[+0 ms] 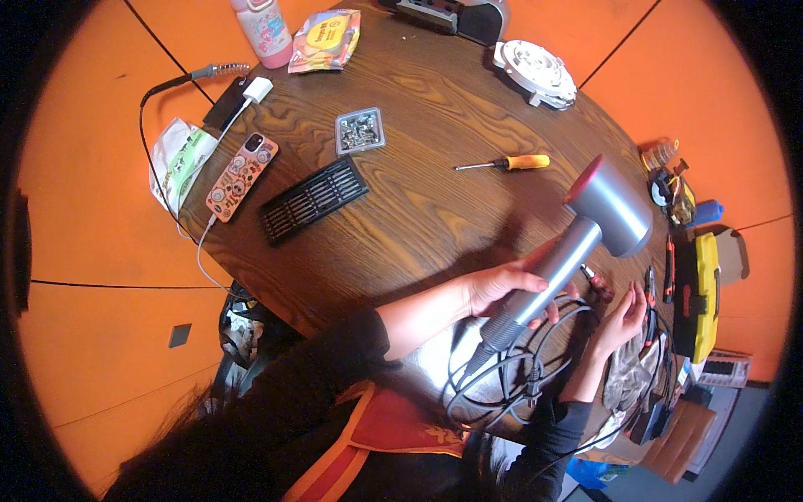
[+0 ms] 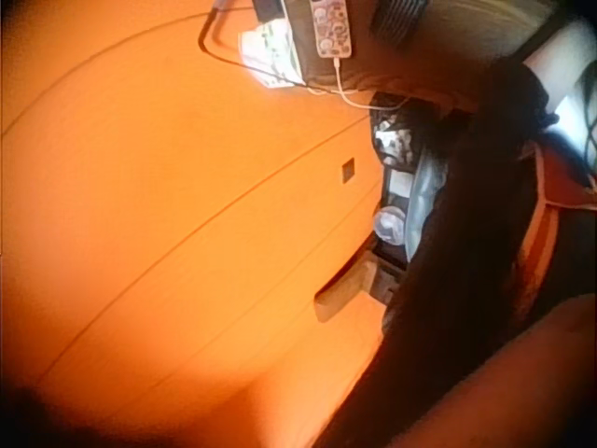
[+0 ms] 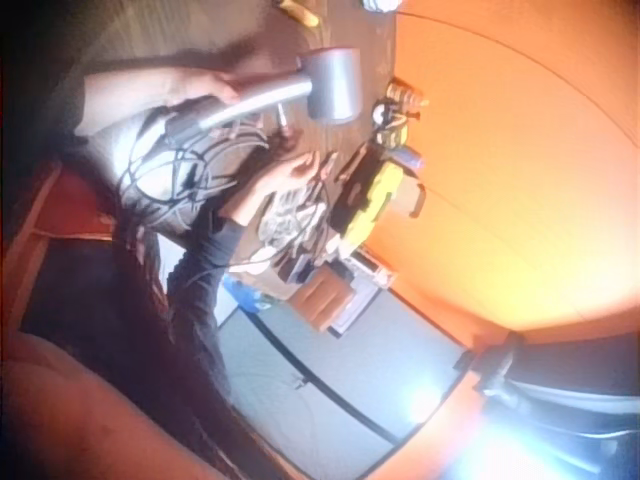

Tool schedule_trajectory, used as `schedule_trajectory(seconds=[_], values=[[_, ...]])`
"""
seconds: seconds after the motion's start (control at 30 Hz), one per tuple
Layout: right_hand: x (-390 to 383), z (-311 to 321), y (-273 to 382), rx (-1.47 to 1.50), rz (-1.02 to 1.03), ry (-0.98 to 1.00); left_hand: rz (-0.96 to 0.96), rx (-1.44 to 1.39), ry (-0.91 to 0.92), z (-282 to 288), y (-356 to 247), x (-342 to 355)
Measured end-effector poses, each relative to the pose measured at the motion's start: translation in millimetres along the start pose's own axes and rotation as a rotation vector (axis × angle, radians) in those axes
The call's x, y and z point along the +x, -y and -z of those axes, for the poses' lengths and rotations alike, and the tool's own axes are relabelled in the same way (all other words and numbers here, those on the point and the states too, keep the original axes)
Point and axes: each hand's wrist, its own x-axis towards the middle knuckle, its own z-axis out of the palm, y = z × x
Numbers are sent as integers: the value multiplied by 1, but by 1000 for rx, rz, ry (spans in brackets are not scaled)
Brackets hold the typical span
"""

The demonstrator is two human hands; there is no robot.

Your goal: The person wipes a hairdryer with a cloth, then uses a screwdriver to remove a screw from the hairdryer's base. They place the screwdriver and screw into a case and continue to manipulate the hairdryer.

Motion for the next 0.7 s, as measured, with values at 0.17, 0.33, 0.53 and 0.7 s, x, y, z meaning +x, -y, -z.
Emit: schedule_trajectory(seconds=[0.17,0.33,0.53,0.7], values=[[16,-68,42,-114,124,446,44,-150,36,10,-12,-3],[9,-160,77,-320,874,592,54,-161,95,11,-5,-3],[17,-180,66,-232,766,646,199,-14,13,7,-5,-5],[11,-154,46,89,347,536,289,-72,-1,7,-9,-3]])
